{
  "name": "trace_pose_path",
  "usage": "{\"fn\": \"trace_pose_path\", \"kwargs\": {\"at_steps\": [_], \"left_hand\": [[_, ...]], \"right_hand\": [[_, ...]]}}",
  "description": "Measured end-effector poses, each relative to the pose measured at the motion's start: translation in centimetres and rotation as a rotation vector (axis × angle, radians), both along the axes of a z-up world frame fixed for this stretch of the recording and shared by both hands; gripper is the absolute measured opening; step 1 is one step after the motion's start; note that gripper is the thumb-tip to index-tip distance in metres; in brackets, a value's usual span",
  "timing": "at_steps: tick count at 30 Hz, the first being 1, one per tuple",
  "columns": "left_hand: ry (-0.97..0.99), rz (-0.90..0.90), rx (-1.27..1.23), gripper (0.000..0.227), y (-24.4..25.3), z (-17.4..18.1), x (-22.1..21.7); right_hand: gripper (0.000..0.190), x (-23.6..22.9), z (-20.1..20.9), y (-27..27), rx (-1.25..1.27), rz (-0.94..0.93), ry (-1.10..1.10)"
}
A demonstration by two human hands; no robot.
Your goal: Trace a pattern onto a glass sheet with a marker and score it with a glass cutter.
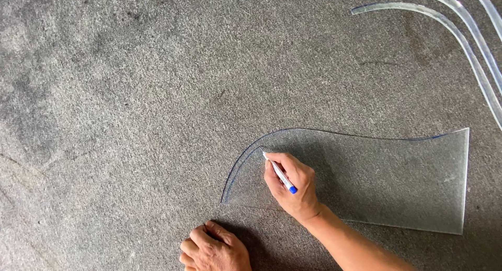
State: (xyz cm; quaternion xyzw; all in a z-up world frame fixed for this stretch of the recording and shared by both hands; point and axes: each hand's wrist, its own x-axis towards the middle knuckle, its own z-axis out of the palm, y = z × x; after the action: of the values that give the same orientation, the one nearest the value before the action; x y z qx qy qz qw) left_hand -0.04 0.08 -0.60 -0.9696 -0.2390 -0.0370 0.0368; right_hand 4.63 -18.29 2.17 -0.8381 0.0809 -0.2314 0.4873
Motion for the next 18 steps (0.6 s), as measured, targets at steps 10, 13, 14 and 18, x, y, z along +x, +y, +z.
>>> {"fn": "trace_pose_path", "kwargs": {"at_steps": [10,13,14,18], "left_hand": [[-0.090,-0.066,-0.019,0.021,0.7,-1.0,-0.4],[-0.103,-0.067,-0.009,0.021,0.8,-1.4,-0.4],[-0.100,-0.072,-0.010,0.021,0.8,-1.5,-0.5],[-0.171,-0.086,-0.018,0.019,1.0,-2.3,-0.6]], "right_hand": [[0.015,-0.3,0.3,-1.4,-0.020,-0.099,0.000],[0.016,-0.6,-0.3,-1.7,-0.012,-0.114,0.009],[0.016,-0.7,-0.3,-1.9,-0.012,-0.119,0.011],[0.015,-0.8,-0.1,-2.4,-0.031,-0.152,0.005]]}}
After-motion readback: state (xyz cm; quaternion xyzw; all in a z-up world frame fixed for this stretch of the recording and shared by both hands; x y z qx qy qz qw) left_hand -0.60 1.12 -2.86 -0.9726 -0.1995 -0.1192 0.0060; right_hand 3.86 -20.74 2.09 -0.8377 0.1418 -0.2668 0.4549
